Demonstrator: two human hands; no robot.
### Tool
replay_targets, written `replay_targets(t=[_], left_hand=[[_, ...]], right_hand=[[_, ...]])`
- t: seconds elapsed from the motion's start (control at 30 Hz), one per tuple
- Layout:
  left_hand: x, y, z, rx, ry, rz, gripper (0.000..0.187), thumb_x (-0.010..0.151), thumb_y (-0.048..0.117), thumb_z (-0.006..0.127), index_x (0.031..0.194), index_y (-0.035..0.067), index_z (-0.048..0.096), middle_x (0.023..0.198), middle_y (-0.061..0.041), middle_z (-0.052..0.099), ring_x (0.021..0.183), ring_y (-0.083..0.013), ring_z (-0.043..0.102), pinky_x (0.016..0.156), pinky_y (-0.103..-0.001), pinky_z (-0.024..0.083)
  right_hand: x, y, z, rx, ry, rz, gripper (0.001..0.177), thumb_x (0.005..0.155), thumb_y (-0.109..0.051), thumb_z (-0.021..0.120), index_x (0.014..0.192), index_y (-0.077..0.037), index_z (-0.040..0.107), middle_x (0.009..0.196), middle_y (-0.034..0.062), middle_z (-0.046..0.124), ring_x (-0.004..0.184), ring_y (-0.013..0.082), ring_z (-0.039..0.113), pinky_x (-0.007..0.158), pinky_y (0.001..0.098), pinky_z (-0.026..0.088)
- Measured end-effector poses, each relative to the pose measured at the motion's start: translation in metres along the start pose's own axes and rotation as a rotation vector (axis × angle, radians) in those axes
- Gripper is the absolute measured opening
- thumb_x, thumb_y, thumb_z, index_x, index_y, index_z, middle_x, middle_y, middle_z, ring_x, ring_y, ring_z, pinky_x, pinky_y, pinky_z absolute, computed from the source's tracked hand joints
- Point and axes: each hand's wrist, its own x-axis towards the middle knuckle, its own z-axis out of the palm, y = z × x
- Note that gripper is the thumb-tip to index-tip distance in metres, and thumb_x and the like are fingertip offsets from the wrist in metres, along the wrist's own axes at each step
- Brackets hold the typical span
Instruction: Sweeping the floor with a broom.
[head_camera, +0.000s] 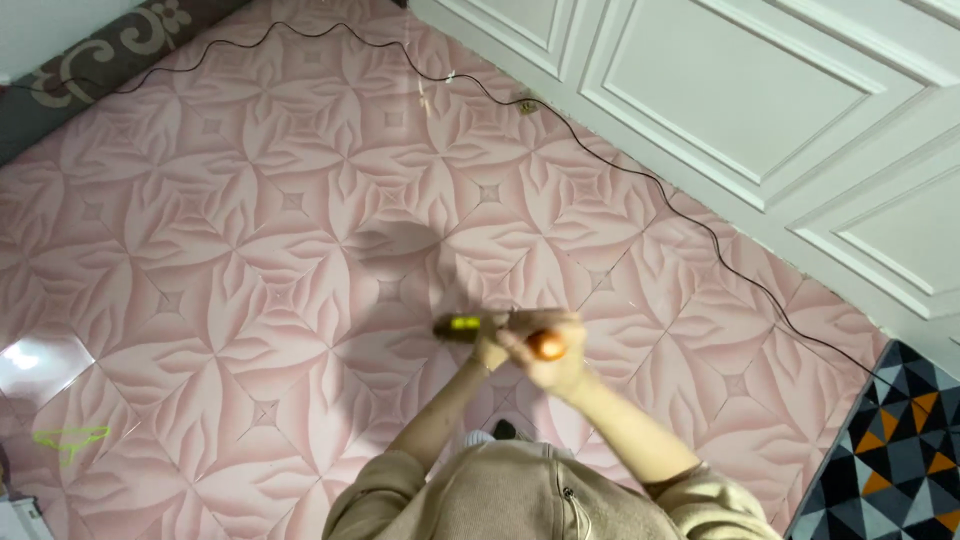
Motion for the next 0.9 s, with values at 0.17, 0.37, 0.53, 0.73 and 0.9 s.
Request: replay_targets(t=[0.17,0.37,0.53,0.73,0.9], left_hand=[[-0.007,-0.07,0.033,-0.316,-0.174,-0.284,0.025,0.101,0.011,0.058,0.08,-0.002,0.062,0.07,-0.008,0.057,0.065,-0.0213,0.055,0.064,-0.036,0.048],[0.0,-0.09,0.024,-0.436,-0.273,-0.297,0.025,0.097,0.013,0.06,0.075,0.001,0.058,0.078,-0.011,0.056,0.073,-0.0194,0.055,0.07,-0.037,0.048],[0.038,-0.036,-0.034,-0.318,-0.345,-0.35,0.023,0.096,0.015,0.065,0.077,0.003,0.063,0.078,-0.009,0.062,0.074,-0.0183,0.059,0.071,-0.035,0.05],[0.035,0.046,-0.118,-0.481,-0.39,-0.446,0.019,0.084,0.013,0.07,0.07,0.002,0.065,0.061,-0.007,0.064,0.056,-0.0148,0.055,0.056,-0.036,0.044],[-0.039,0.019,-0.118,-0.446,-0.314,-0.545,0.035,0.081,0.019,0.076,0.063,-0.005,0.058,0.051,-0.016,0.048,0.049,-0.0144,0.045,0.05,-0.039,0.042]], right_hand=[[-0.091,0.119,0.033,-0.039,-0.064,-0.205,0.021,0.079,0.008,0.068,0.067,-0.004,0.056,0.064,0.0055,0.061,0.05,0.0198,0.056,0.051,0.0302,0.043],[-0.09,0.077,0.031,-0.118,-0.142,-0.28,0.019,0.076,0.011,0.066,0.074,-0.002,0.052,0.073,0.0093,0.057,0.061,0.0209,0.057,0.054,0.0327,0.047],[-0.063,0.06,-0.004,-0.03,-0.2,-0.295,0.025,0.08,0.012,0.069,0.064,-0.002,0.057,0.067,0.0089,0.059,0.052,0.0173,0.054,0.045,0.0329,0.039],[-0.005,-0.027,-0.039,0.228,-0.057,-0.311,0.021,0.097,-0.008,0.067,0.079,-0.002,0.057,0.078,0.0107,0.064,0.067,0.0242,0.063,0.067,0.04,0.057],[0.024,0.009,-0.02,0.68,0.31,0.246,0.026,0.106,-0.003,0.058,0.082,-0.005,0.047,0.064,0.0041,0.048,0.054,0.0166,0.047,0.059,0.0347,0.046]])
